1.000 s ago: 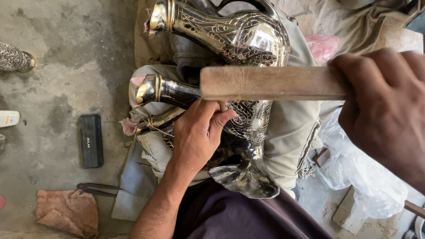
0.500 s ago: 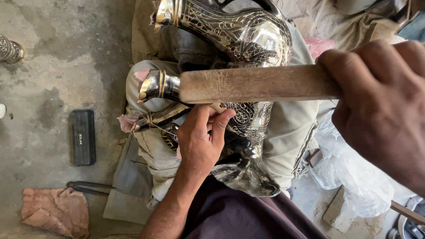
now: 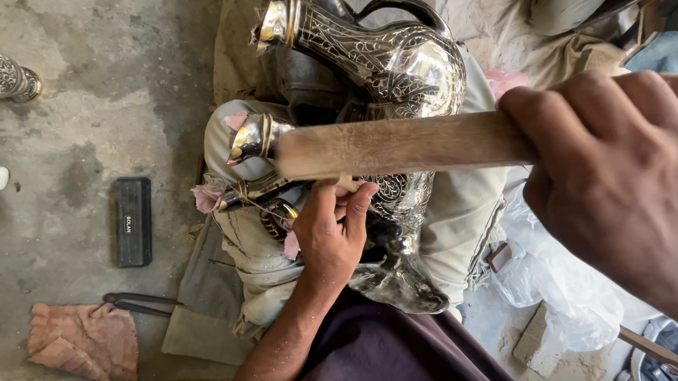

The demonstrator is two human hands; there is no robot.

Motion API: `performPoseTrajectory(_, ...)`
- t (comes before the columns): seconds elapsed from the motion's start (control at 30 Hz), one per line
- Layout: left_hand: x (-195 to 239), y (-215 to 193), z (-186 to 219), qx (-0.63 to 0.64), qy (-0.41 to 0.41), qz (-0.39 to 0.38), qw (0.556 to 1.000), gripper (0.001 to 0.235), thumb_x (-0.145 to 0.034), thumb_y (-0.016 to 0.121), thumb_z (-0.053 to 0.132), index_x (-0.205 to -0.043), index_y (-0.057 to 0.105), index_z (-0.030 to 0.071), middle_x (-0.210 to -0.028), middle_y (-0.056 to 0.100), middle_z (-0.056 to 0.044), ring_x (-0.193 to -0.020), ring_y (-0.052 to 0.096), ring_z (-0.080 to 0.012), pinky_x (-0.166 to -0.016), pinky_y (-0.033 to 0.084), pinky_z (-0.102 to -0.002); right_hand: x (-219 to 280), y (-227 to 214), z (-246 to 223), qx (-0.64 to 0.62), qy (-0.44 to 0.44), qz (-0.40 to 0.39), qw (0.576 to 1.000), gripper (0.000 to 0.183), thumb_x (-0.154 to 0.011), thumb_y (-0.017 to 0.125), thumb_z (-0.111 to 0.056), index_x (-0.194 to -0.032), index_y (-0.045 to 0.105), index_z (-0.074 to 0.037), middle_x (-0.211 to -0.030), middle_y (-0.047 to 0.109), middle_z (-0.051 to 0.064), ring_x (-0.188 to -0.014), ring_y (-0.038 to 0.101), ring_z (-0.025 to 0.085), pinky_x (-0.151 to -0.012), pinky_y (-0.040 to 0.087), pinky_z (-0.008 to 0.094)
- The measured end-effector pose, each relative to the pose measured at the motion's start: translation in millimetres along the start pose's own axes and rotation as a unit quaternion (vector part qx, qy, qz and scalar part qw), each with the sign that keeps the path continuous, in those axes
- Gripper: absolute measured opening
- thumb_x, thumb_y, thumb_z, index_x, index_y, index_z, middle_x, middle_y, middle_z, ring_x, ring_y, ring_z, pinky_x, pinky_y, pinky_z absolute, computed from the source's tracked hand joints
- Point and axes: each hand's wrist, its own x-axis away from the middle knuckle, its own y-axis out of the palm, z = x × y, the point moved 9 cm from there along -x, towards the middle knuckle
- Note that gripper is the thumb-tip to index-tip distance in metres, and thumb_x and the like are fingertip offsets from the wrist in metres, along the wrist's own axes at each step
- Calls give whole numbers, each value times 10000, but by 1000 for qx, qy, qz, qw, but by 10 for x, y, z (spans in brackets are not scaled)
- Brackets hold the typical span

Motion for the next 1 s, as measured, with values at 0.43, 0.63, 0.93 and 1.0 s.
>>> performPoseTrajectory(0.43, 441, 125, -149, -241, 244, -19, 939, 208, -942, 675, 93, -1115, 628, -14, -987, 721, -173, -856, 739, -289, -781, 612, -424, -218, -603, -389, 15, -86, 82, 993, 269, -873, 821, -187, -1102, 687, -147, -894, 700, 22, -836, 675, 208, -755, 508, 379)
performPoseTrajectory(0.63, 241, 261, -79, -61, 138, -133, 980, 255, -1057, 680, 159, -855, 577, 41, -772, 590, -46, -767, 689, -156, -628, 563, -271, -122, -370, -361, -59, -68, 77, 993, 254, -866, 766, -172, -1115, 717, -153, -855, 703, 16, -788, 637, 185, -743, 465, 340)
performPoseTrajectory(0.93, -17, -124, -117, 241, -55, 9, 969, 260, -1018, 711, 88, -1138, 499, -4, -978, 699, -66, -846, 728, -130, -694, 657, -256, 468, 201, 243, -156, 41, 5, 987, 336, -871, 717, -120, -1201, 670, -80, -1029, 725, 111, -909, 685, 233, -892, 524, 414)
performPoseTrajectory(1.0, -164, -223, -64, 123, -17, 14, 992, 399, -1038, 689, 139, -1309, 448, -25, -994, 693, -51, -877, 743, -98, -732, 633, -208, 477, 372, 391, -153, 78, -15, 985, 380, -912, 691, -109, -1286, 657, -55, -1066, 718, 129, -904, 674, 233, -896, 527, 405)
